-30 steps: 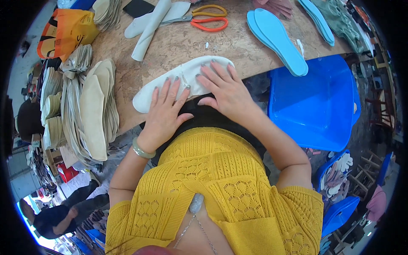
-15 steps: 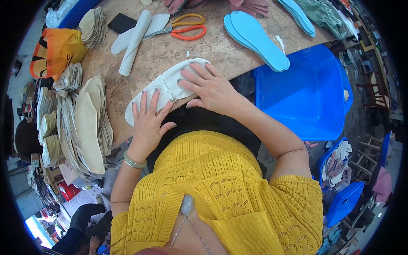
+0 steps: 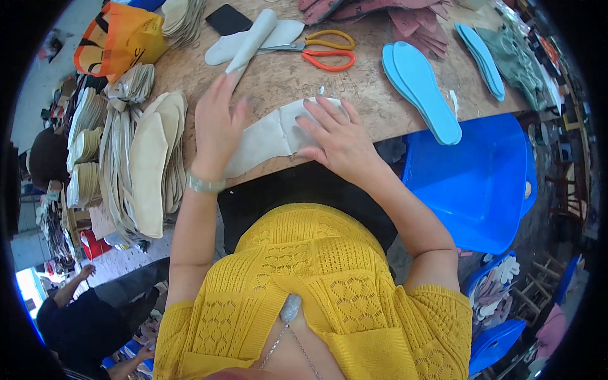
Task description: Organizing and preparing various shoe insoles and component stacks in a workshop environment.
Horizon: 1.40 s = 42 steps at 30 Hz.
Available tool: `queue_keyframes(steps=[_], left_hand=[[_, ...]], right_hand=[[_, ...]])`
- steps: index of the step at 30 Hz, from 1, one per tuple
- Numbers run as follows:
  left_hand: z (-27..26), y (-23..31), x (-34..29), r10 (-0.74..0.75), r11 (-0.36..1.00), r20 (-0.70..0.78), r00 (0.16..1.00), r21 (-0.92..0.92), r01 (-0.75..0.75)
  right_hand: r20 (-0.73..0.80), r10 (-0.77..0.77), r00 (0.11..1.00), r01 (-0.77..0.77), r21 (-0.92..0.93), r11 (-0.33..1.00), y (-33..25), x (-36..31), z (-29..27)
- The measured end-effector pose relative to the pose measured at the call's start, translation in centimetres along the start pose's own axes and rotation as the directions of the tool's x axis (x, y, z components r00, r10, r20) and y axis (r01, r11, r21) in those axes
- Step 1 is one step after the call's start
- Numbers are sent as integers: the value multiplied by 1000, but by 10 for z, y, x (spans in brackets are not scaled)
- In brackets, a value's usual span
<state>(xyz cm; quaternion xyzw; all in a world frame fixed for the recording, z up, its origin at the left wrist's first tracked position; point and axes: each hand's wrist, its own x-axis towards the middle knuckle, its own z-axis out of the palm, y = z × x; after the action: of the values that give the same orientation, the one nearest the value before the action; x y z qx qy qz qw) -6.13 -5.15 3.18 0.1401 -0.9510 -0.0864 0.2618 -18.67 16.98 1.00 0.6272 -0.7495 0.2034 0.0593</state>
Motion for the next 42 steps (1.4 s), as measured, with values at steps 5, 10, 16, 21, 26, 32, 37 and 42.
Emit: queue_keyframes(steps=[5,10,16,21,26,32,37,42], left_hand=[[26,-33,34,-287,945,-23,958,155,287],[24,-54,41,-436,855,140,889,-243,458],[-8,-21,18,-491,286,289,822,-838,465],[-24,5,-21,-306,343,326,894,-838,423],[-29,23,-42,-159,363,422,892,-816,451],[-23,31,-29,-133,-181,670,730,-741,647],[-10,33,-30,-151,-39,692,706,-717,696],[-8,20,-29,-192,-250,625,757,-777,578]], right_hand=[[-24,-32,999,33,57,998,9,29,3],[116,-259,959,243,139,960,7,40,21],[-2,-202,979,198,-187,962,44,114,31],[349,310,885,-320,937,-140,32,126,12],[344,431,834,-211,922,-326,29,97,11],[178,454,873,47,896,-441,13,82,10],[90,516,852,168,886,-432,19,74,13],[95,590,802,81,961,-265,43,48,4]])
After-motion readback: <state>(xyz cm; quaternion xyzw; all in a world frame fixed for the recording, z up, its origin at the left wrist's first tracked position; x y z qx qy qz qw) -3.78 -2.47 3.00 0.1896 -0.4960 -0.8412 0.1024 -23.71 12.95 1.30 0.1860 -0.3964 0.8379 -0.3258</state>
